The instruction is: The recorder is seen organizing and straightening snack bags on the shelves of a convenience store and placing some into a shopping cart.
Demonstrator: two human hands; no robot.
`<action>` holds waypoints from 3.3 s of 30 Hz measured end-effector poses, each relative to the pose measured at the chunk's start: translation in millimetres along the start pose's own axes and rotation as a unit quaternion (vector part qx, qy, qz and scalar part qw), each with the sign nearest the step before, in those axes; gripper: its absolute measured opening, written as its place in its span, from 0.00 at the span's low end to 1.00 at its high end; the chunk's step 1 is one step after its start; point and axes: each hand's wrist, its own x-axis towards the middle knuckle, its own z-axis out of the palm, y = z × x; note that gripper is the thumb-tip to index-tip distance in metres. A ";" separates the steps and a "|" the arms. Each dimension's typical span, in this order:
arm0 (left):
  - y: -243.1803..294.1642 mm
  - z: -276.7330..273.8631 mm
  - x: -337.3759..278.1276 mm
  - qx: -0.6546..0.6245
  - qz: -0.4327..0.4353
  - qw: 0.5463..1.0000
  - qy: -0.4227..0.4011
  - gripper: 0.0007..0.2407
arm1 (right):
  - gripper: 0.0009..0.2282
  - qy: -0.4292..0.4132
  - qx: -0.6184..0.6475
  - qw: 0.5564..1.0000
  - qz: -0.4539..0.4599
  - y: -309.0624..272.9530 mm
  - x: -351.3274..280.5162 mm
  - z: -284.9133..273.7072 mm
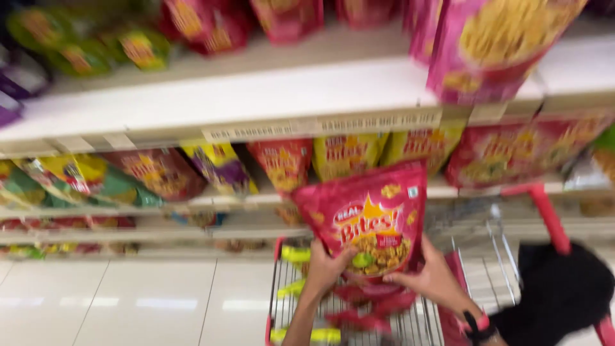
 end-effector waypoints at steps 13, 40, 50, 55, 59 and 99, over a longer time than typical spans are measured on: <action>168.0 -4.0 114.4 0.035 0.478 0.877 -0.013 0.25 | 0.33 0.095 -0.081 0.949 -0.291 -120.2 133.6 -42.8; 211.7 32.4 428.8 0.027 0.332 0.942 0.033 0.28 | 0.44 0.198 -0.036 0.949 -0.244 -161.4 402.8 -47.7; 218.8 59.8 455.2 0.011 0.290 0.957 -0.024 0.27 | 0.45 0.333 -0.109 0.923 -0.161 -161.6 410.1 -47.0; 204.5 55.3 471.7 -0.001 0.301 0.952 -0.047 0.23 | 0.43 0.291 0.005 0.953 -0.087 -167.6 406.6 -44.5; 212.6 54.7 461.9 -0.001 0.315 0.948 -0.047 0.27 | 0.30 0.329 0.047 0.932 -0.148 -163.0 411.9 -47.3; 232.0 39.2 420.8 0.078 0.295 0.931 0.202 0.11 | 0.11 0.400 0.432 0.781 -0.209 -37.1 546.7 -69.1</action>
